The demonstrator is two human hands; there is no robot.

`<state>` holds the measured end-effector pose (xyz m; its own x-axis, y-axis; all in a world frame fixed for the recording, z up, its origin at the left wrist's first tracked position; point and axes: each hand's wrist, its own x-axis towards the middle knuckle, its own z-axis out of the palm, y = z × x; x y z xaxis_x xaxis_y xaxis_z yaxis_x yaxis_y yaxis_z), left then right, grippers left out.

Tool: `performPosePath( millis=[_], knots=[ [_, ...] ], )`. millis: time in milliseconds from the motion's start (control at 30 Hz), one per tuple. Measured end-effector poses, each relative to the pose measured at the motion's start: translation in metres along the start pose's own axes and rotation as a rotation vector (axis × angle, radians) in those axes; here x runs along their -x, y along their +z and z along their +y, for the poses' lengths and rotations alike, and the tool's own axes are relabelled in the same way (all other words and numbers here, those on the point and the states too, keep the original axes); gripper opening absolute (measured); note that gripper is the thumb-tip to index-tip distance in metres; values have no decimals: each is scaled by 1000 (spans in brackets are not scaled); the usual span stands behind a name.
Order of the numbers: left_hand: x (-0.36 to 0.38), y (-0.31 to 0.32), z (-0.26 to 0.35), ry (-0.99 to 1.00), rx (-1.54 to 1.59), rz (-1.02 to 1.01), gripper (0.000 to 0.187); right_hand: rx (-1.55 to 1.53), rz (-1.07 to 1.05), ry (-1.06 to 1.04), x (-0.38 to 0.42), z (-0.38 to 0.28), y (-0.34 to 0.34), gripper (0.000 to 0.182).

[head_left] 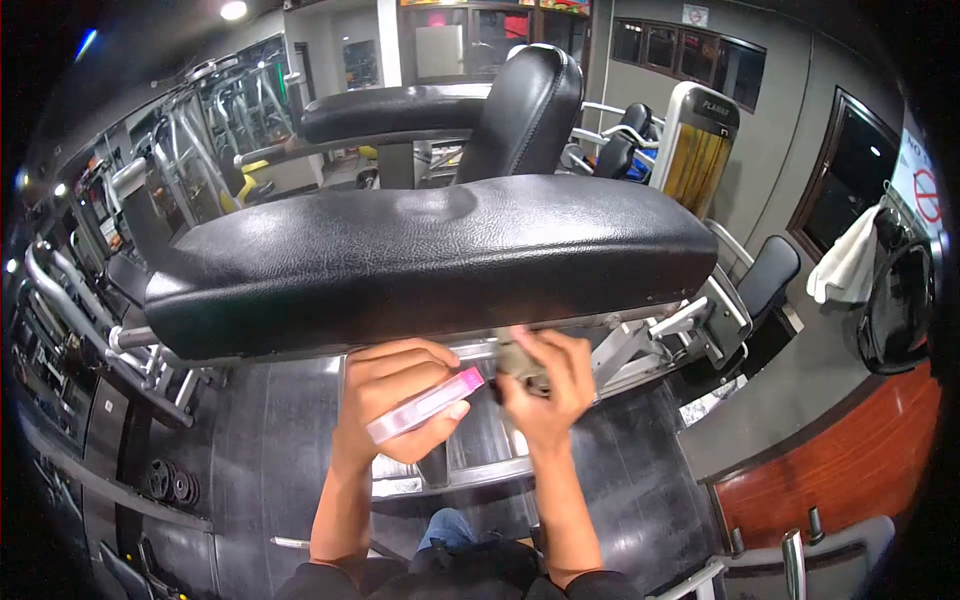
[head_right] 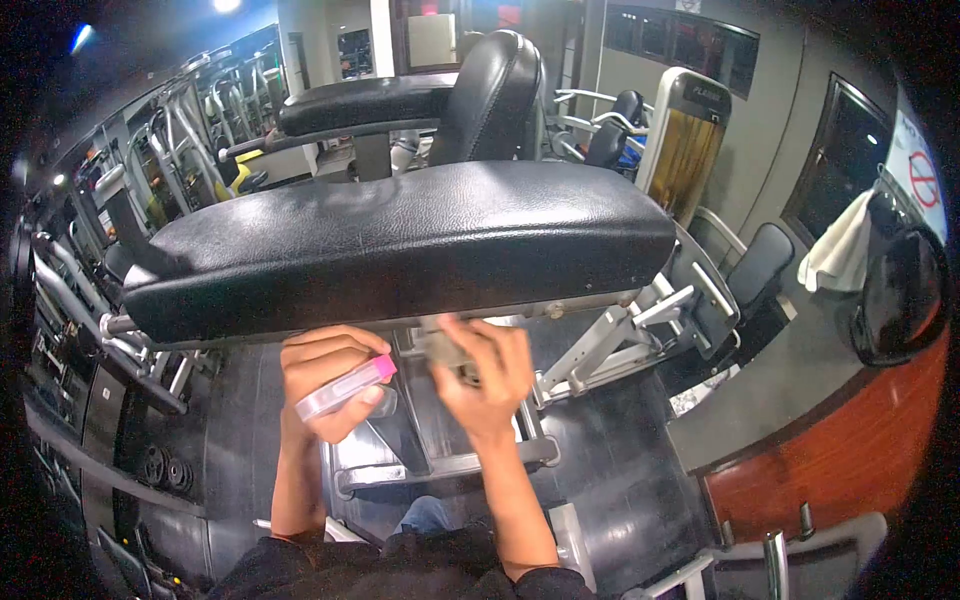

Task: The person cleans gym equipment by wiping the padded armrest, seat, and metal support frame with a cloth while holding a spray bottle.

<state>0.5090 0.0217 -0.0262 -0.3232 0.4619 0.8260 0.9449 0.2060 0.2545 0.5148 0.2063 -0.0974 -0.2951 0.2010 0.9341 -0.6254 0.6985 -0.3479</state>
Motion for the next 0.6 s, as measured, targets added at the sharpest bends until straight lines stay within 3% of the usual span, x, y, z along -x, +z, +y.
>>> performPosePath(
  millis=[133,200,433,600],
  knots=[
    [1,2,-5,19,-40,30,15,161,284,232,5,33,-20,40],
    [-1,1,-1,-22,-181,-22,14,196,250,218,3,28,-22,39],
    [-5,8,-1,-82,-105,47,12,72,-22,114,16,-9,-6,43],
    [-7,8,0,-71,-96,59,14,254,188,261,12,13,-20,36]
  ],
)
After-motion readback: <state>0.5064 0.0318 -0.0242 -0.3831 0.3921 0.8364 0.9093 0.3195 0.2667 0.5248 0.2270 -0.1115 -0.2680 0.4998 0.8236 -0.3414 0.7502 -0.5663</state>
